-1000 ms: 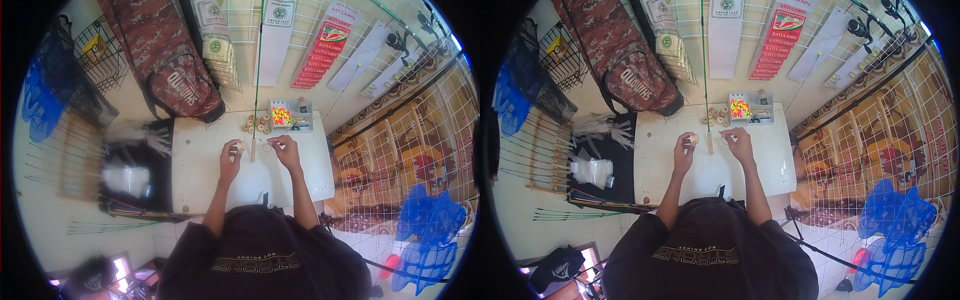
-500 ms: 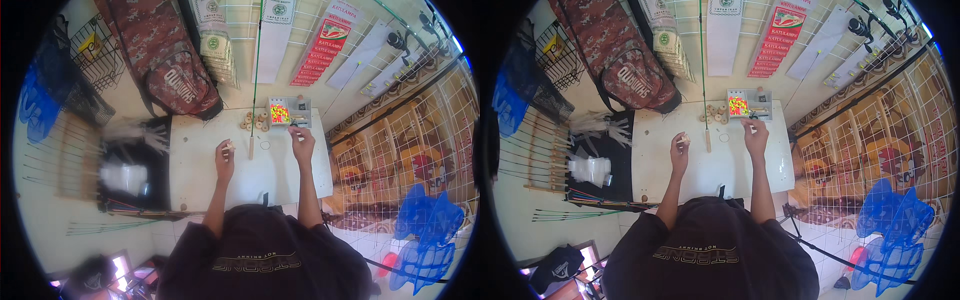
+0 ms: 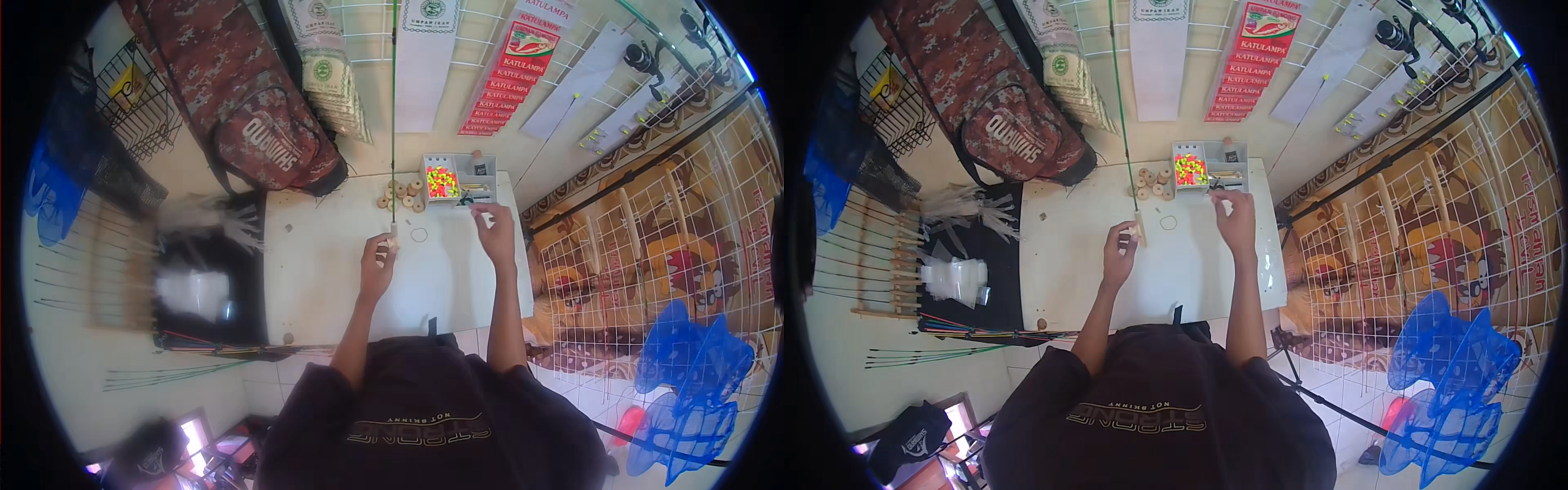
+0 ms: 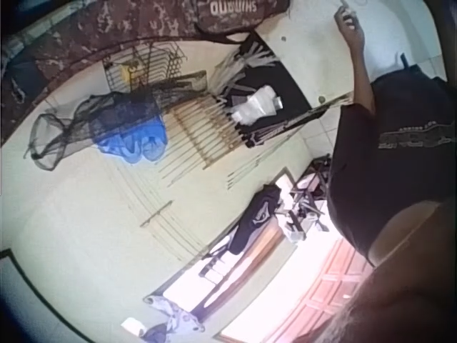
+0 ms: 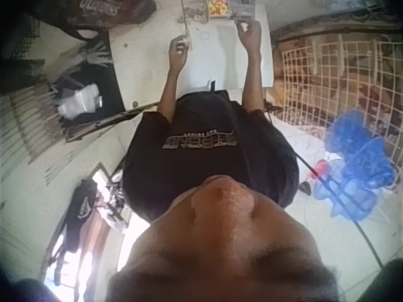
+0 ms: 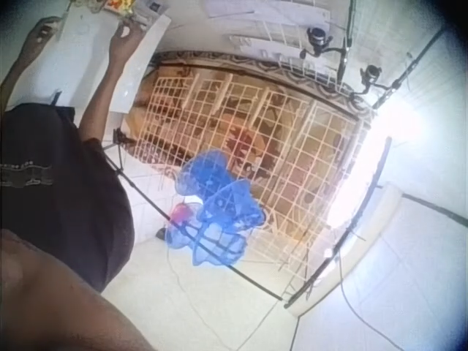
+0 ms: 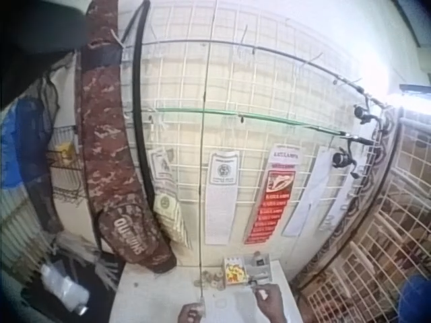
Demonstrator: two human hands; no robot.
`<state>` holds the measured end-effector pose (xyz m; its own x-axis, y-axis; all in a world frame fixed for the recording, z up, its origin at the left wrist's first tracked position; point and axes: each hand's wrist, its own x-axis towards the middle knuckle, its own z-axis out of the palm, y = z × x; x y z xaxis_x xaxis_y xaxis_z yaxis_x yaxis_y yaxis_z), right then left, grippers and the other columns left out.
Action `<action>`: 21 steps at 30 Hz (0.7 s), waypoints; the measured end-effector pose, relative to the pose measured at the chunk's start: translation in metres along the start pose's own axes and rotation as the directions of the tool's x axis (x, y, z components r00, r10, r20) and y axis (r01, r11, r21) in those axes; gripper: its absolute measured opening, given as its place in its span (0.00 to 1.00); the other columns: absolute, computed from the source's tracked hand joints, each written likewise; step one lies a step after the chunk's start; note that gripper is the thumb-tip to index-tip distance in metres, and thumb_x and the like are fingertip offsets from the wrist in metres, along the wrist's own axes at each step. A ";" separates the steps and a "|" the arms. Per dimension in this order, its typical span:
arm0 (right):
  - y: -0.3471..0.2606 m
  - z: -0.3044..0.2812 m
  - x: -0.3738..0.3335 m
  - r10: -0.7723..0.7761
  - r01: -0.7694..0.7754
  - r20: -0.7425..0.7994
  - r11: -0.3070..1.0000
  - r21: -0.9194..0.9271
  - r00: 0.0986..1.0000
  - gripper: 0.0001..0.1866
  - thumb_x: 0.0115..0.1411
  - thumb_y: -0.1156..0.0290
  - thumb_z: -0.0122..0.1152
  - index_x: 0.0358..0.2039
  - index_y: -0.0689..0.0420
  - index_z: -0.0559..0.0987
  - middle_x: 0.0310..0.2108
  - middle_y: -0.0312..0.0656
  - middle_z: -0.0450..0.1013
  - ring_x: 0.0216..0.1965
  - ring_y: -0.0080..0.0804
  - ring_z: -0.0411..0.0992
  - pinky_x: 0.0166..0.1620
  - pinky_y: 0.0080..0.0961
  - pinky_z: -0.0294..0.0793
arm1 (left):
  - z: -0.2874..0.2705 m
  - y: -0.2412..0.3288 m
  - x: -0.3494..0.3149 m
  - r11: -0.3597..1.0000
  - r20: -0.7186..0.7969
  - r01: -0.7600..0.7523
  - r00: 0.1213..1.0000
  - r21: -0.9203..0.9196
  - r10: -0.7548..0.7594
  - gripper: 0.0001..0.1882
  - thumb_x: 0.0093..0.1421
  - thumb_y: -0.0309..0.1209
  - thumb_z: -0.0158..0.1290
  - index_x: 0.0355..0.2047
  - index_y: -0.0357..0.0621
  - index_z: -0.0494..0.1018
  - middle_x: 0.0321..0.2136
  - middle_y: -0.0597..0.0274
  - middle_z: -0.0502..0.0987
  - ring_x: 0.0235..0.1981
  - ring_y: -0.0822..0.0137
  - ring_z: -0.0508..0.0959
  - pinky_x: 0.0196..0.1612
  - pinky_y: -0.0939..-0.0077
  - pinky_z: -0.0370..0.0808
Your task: Assembling or preparing fishing lures and components on a retail counter.
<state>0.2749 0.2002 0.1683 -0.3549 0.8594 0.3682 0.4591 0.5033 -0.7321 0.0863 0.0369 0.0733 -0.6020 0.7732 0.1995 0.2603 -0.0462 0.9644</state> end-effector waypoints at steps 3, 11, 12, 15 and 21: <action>0.020 -0.002 -0.011 -0.037 0.057 0.193 0.994 -0.098 0.981 0.14 0.52 0.76 0.62 0.41 0.54 0.78 0.41 0.42 0.75 0.45 0.42 0.69 0.48 0.36 0.69 | 0.012 0.016 0.003 0.999 0.051 -0.040 0.998 0.015 0.039 0.13 0.61 0.26 0.53 0.46 0.47 0.72 0.41 0.63 0.73 0.33 0.73 0.75 0.32 0.79 0.71; -0.003 0.004 -0.009 -0.217 0.183 0.426 0.976 0.119 0.878 0.32 0.50 0.80 0.56 0.58 0.47 0.68 0.60 0.43 0.62 0.62 0.50 0.55 0.65 0.40 0.56 | 0.042 0.041 0.009 0.995 0.154 -0.092 0.984 0.046 0.084 0.13 0.60 0.25 0.53 0.46 0.47 0.72 0.42 0.62 0.73 0.34 0.71 0.75 0.33 0.78 0.71; -0.004 0.005 -0.008 -0.229 0.202 0.471 0.974 0.107 0.852 0.33 0.50 0.80 0.55 0.59 0.46 0.68 0.61 0.42 0.62 0.62 0.50 0.55 0.64 0.40 0.56 | 0.045 0.044 0.009 0.994 0.170 -0.107 0.980 0.036 0.099 0.13 0.60 0.25 0.53 0.45 0.47 0.72 0.43 0.62 0.73 0.34 0.71 0.75 0.33 0.78 0.71; 0.001 0.004 -0.006 -0.238 0.214 0.507 0.971 0.106 0.829 0.28 0.51 0.77 0.59 0.55 0.48 0.73 0.59 0.40 0.65 0.61 0.51 0.56 0.64 0.41 0.57 | 0.056 0.048 0.012 0.993 0.191 -0.114 0.976 0.033 0.106 0.12 0.60 0.25 0.53 0.45 0.47 0.71 0.43 0.62 0.73 0.34 0.71 0.75 0.33 0.78 0.70; 0.020 0.008 0.004 -0.208 0.156 0.463 0.976 0.149 0.862 0.13 0.51 0.76 0.62 0.39 0.53 0.82 0.36 0.39 0.78 0.46 0.41 0.69 0.53 0.36 0.67 | 0.064 0.057 0.018 0.995 0.176 -0.093 0.980 0.027 0.087 0.13 0.60 0.25 0.53 0.45 0.46 0.71 0.43 0.62 0.73 0.33 0.71 0.75 0.33 0.78 0.70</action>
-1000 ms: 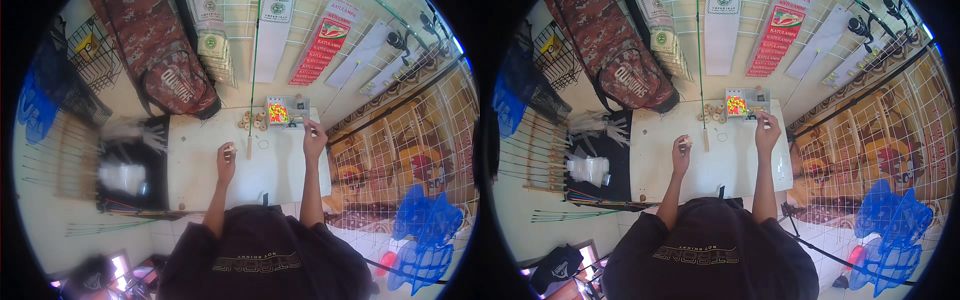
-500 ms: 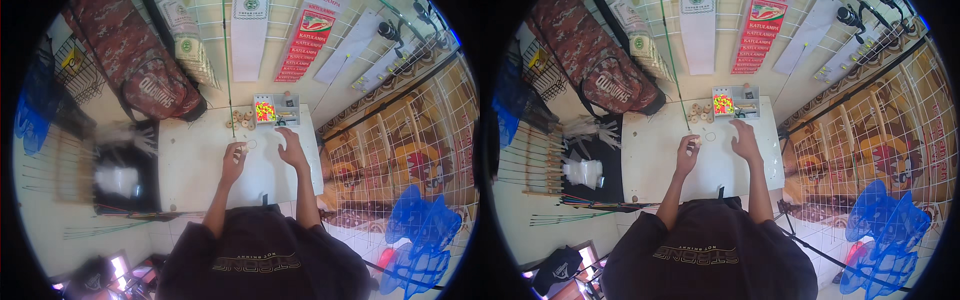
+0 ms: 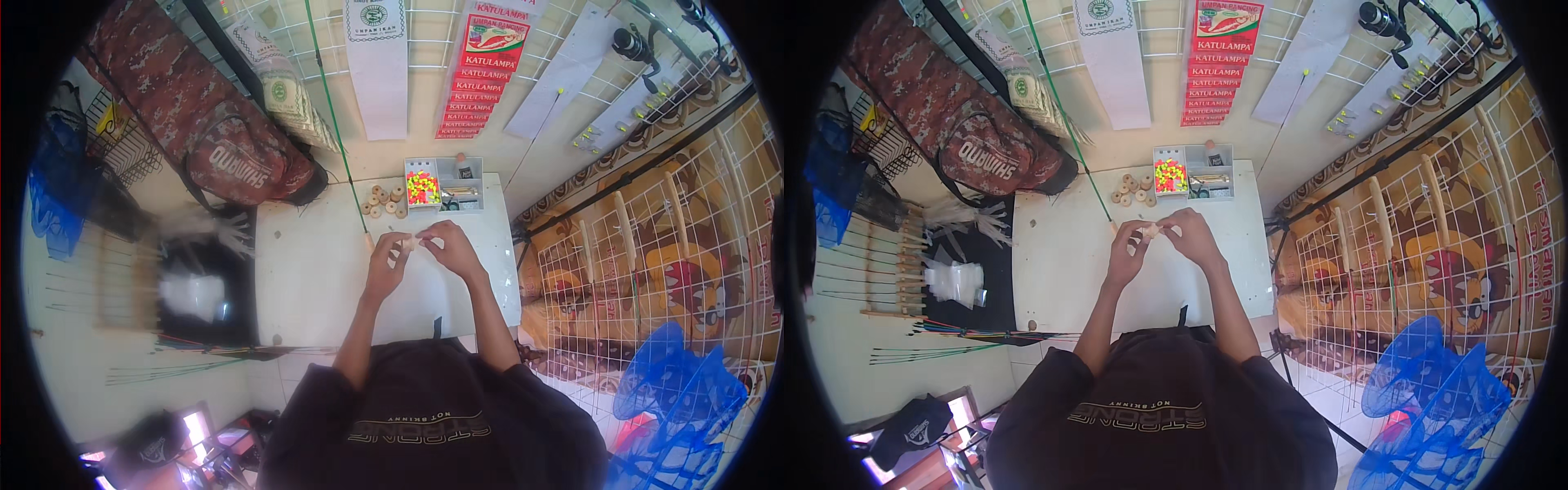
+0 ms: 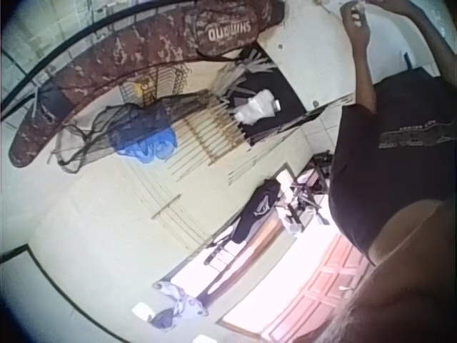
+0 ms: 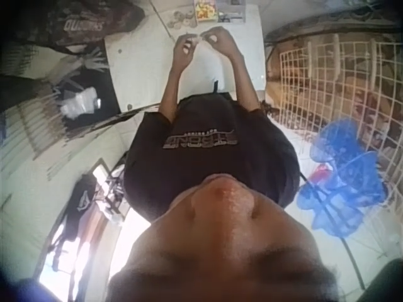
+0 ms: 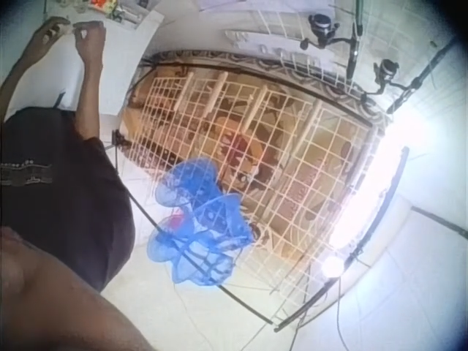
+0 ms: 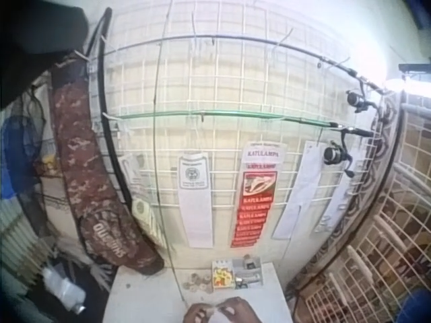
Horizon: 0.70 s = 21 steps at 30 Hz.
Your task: Assembling or preparing fishing lures and components on a retail counter.
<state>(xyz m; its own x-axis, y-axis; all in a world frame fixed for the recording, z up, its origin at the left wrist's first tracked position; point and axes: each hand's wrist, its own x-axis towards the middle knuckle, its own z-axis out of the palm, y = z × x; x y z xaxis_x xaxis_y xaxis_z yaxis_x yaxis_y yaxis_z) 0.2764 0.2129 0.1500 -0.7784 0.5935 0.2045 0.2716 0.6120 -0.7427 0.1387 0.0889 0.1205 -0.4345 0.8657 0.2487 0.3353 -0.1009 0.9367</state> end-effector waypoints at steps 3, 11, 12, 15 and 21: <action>0.003 -0.008 0.003 0.038 -0.035 -0.030 0.995 0.090 0.999 0.08 0.50 0.77 0.62 0.32 0.55 0.83 0.31 0.40 0.78 0.39 0.41 0.72 0.46 0.35 0.70 | 0.003 -0.001 0.006 1.000 -0.021 0.002 1.000 0.011 -0.002 0.14 0.60 0.25 0.53 0.46 0.46 0.71 0.43 0.62 0.73 0.34 0.72 0.75 0.33 0.78 0.70; 0.026 -0.042 0.005 0.050 -0.061 -0.281 0.998 -0.033 0.958 0.05 0.50 0.79 0.62 0.28 0.56 0.82 0.30 0.41 0.78 0.38 0.40 0.72 0.45 0.32 0.71 | 0.019 -0.025 0.020 0.994 -0.157 0.100 0.982 -0.044 -0.105 0.14 0.60 0.25 0.53 0.47 0.46 0.71 0.43 0.64 0.72 0.34 0.73 0.75 0.34 0.80 0.70; 0.030 -0.045 0.005 0.055 -0.078 -0.344 0.996 -0.052 0.937 0.05 0.49 0.79 0.61 0.28 0.56 0.82 0.30 0.41 0.78 0.38 0.41 0.72 0.45 0.33 0.71 | 0.020 -0.028 0.021 0.991 -0.165 0.115 0.978 -0.064 -0.125 0.14 0.60 0.26 0.53 0.47 0.45 0.71 0.43 0.64 0.72 0.33 0.74 0.75 0.34 0.80 0.70; 0.039 -0.056 0.002 0.099 -0.137 -0.435 0.989 -0.056 0.895 0.05 0.50 0.78 0.60 0.27 0.56 0.83 0.30 0.41 0.78 0.37 0.41 0.72 0.44 0.33 0.71 | 0.030 -0.038 0.025 0.982 -0.172 0.168 0.968 -0.089 -0.181 0.14 0.60 0.26 0.53 0.47 0.46 0.71 0.43 0.65 0.72 0.33 0.74 0.74 0.34 0.80 0.70; 0.052 -0.067 0.000 0.116 -0.133 -0.480 0.991 -0.001 0.870 0.05 0.52 0.78 0.60 0.30 0.57 0.81 0.31 0.41 0.78 0.36 0.39 0.72 0.43 0.32 0.71 | 0.052 -0.079 0.036 0.976 -0.095 0.218 0.972 0.028 -0.214 0.15 0.59 0.26 0.54 0.48 0.48 0.71 0.43 0.63 0.73 0.34 0.70 0.75 0.36 0.77 0.72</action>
<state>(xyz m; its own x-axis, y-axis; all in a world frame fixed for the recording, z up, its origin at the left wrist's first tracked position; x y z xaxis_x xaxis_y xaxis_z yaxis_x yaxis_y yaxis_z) 0.3288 0.2797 0.1538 -0.3736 0.8379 0.3979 0.3729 0.5284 -0.7627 0.1401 0.1537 0.0424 -0.5732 0.8169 0.0644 0.2560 0.1039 0.9611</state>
